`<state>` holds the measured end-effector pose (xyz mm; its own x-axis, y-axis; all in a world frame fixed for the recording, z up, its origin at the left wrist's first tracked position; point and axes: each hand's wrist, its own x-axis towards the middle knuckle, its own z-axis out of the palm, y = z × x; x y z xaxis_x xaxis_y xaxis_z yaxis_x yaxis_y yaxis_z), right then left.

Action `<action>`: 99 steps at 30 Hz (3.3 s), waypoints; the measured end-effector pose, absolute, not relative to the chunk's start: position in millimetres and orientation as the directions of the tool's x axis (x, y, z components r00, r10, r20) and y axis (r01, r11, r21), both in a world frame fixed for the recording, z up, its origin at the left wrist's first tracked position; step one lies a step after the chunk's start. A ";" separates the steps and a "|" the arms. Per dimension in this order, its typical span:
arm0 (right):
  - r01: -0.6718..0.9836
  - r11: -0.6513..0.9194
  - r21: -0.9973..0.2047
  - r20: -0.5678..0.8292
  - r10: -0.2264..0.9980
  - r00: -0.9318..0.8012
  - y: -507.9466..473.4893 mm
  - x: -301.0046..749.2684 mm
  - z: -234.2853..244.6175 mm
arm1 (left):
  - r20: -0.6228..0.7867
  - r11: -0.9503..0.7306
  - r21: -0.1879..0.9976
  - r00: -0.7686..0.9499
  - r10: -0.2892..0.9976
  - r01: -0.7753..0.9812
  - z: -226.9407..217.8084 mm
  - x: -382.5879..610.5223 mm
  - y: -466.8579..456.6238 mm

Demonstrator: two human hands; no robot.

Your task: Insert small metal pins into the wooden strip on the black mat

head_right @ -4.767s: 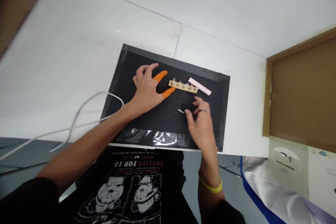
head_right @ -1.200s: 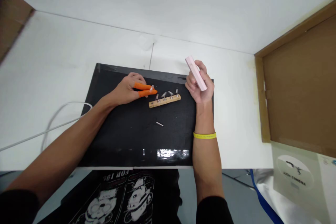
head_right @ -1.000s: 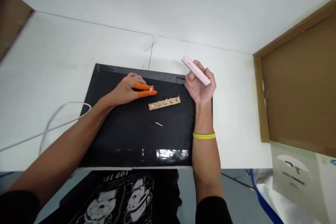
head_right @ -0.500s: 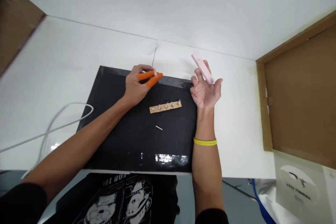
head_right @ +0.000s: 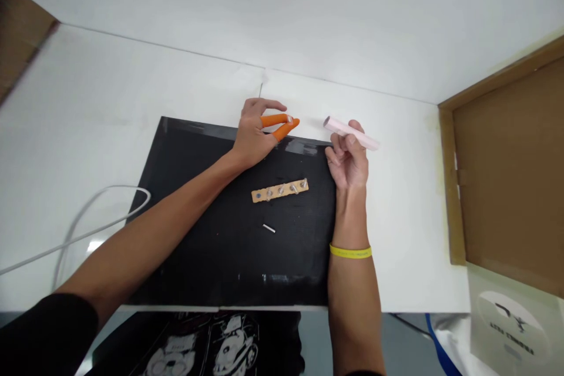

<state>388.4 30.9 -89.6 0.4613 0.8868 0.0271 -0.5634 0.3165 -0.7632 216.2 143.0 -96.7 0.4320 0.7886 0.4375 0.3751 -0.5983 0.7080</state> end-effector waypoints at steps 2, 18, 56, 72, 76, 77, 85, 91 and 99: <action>-0.573 0.310 -0.759 0.010 0.884 0.466 30.7 387.3 -87.7 | 0.427 -0.595 0.719 0.448 0.786 0.360 -96.6 216.7 145.3; -0.406 0.167 -0.898 -0.041 0.889 0.456 69.8 388.2 -79.3 | 0.417 -0.489 0.829 0.283 0.864 0.272 -103.2 218.4 144.3; -0.308 0.225 -0.924 0.038 0.858 0.512 70.2 369.0 -84.8 | 0.465 -0.540 0.790 0.292 0.836 0.289 -109.6 215.1 146.3; -0.377 0.130 -0.917 0.020 0.959 0.283 64.7 373.3 -81.7 | 0.420 -0.528 0.771 0.339 0.842 0.355 -104.1 213.5 144.3; -0.377 0.197 -0.905 0.021 0.907 0.421 65.0 376.6 -82.3 | 0.429 -0.523 0.788 0.321 0.844 0.324 -104.6 214.0 144.2; -0.386 0.177 -0.905 0.017 0.924 0.383 64.7 377.0 -82.3 | 0.434 -0.529 0.784 0.323 0.841 0.324 -105.0 214.0 144.3; -0.373 0.154 -0.915 -0.008 0.918 0.398 65.0 376.0 -82.2 | 0.472 -0.574 0.745 0.340 0.813 0.339 -109.5 214.6 146.5; -0.356 0.144 -0.923 -0.005 0.923 0.386 64.4 371.4 -80.0 | 0.462 -0.589 0.718 0.378 0.802 0.371 -111.5 213.8 146.3; -0.333 0.168 -0.928 0.065 0.952 0.299 60.4 378.6 -72.4 | 0.520 -0.633 0.674 0.363 0.773 0.381 -110.9 214.3 144.5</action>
<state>378.6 60.4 -72.4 0.2988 0.9521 0.0653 -0.3332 0.1682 -0.9277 214.3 144.5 -110.9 0.3635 0.7726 0.5205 0.3808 -0.6331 0.6739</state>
